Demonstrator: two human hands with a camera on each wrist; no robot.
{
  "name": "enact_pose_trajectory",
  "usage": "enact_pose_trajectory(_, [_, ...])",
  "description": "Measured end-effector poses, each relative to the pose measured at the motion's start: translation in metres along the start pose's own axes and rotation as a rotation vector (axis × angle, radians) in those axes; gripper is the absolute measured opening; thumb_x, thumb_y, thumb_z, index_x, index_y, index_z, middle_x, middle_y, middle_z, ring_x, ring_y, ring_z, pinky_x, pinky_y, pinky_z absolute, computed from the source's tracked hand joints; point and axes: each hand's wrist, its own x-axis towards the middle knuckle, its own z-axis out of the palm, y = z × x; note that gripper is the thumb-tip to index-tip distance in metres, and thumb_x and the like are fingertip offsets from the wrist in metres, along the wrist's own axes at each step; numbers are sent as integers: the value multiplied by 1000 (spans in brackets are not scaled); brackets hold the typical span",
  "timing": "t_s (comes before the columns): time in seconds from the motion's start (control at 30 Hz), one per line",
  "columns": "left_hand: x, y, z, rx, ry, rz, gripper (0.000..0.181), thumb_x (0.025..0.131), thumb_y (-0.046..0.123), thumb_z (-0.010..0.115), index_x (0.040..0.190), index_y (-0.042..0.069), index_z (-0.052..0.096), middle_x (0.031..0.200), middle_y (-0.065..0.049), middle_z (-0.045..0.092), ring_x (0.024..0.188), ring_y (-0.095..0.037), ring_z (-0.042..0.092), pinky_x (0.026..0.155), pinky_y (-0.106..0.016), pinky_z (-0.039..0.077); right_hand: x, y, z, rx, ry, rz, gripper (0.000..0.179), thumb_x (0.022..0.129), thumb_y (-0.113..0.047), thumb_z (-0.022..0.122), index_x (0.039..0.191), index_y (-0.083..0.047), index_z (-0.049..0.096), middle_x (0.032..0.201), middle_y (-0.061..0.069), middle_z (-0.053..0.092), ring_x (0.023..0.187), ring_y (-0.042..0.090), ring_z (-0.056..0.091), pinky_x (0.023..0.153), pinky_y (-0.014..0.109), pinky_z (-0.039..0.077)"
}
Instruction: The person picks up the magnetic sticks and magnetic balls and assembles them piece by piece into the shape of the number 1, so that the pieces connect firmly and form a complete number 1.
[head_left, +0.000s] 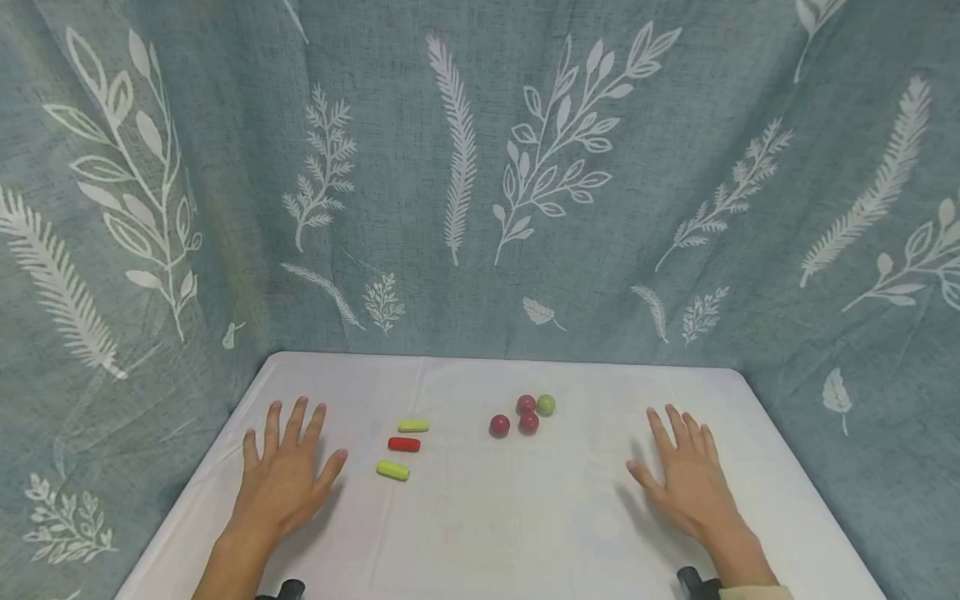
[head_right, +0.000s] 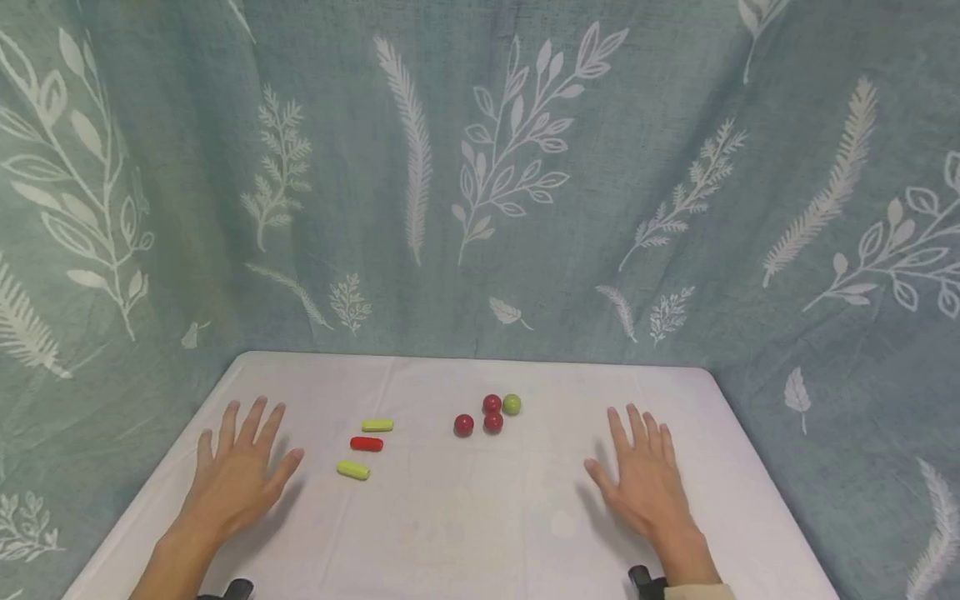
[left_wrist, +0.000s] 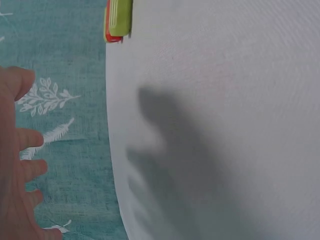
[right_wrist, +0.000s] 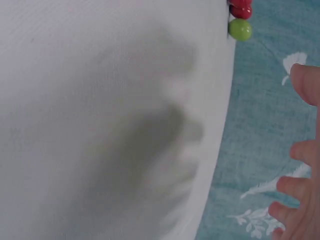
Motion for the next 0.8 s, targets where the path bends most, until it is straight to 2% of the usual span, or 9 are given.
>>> enact_pose_trajectory(0.13, [1,-4,-4,-65,31,20,81,111,47,57,169,-2,29,175,-34,22,164,-59,6,120,-86,11,0,-3,-6,94,2,1,81,108,-43,66,169,-1,32,173,32,29,158,59,27,127,75,22])
enact_pose_trajectory(0.23, [2,-6,-10,-227,86,48,76,112,40,59,170,1,29,175,-32,28,162,-59,18,121,-82,20,2,-8,-14,207,25,0,77,109,-37,67,168,-2,34,172,30,34,156,57,34,123,76,30])
enact_pose_trajectory(0.3, [2,-7,-14,-350,151,72,72,112,33,63,171,5,32,173,-30,35,157,-58,34,120,-76,31,6,-12,-19,266,59,-7,73,108,-35,68,167,-4,38,170,28,41,154,56,40,121,74,35])
enact_pose_trajectory(0.37, [2,-7,-17,-461,223,100,68,111,25,66,170,9,37,170,-27,43,154,-48,46,124,-55,42,11,-16,-24,322,104,-24,70,107,-33,71,166,-6,43,167,25,48,150,54,48,120,73,39])
enact_pose_trajectory(0.43, [3,-7,-19,-553,300,142,65,108,15,68,167,9,43,165,-26,51,150,-28,57,120,-32,48,17,-20,-27,375,150,-48,67,106,-31,74,163,-7,49,163,23,55,145,52,56,118,71,43])
enact_pose_trajectory(0.53, [4,-8,-18,-708,364,222,61,105,-1,68,162,4,50,161,-21,58,144,1,58,111,-6,42,26,-25,-28,440,189,-77,64,103,-28,78,159,-8,55,158,18,62,138,49,64,114,68,48])
enact_pose_trajectory(0.6, [6,-9,-18,-826,366,274,57,103,-9,65,159,-3,51,159,-13,62,141,7,58,111,-9,45,31,-29,-27,478,193,-86,63,102,-28,80,157,-9,58,156,16,64,136,46,66,113,66,50])
enact_pose_trajectory(0.7, [8,-11,-18,-988,331,336,51,103,-15,59,153,-13,52,153,3,67,139,-1,63,109,-15,51,40,-35,-25,525,179,-87,61,100,-30,82,154,-10,62,153,14,67,136,43,68,113,64,52])
enact_pose_trajectory(0.8, [9,-11,-17,-1105,285,372,45,101,-20,58,146,-21,53,146,6,71,135,-8,68,108,-21,54,48,-42,-21,575,154,-78,59,99,-31,84,151,-12,66,150,12,70,135,40,69,112,61,54])
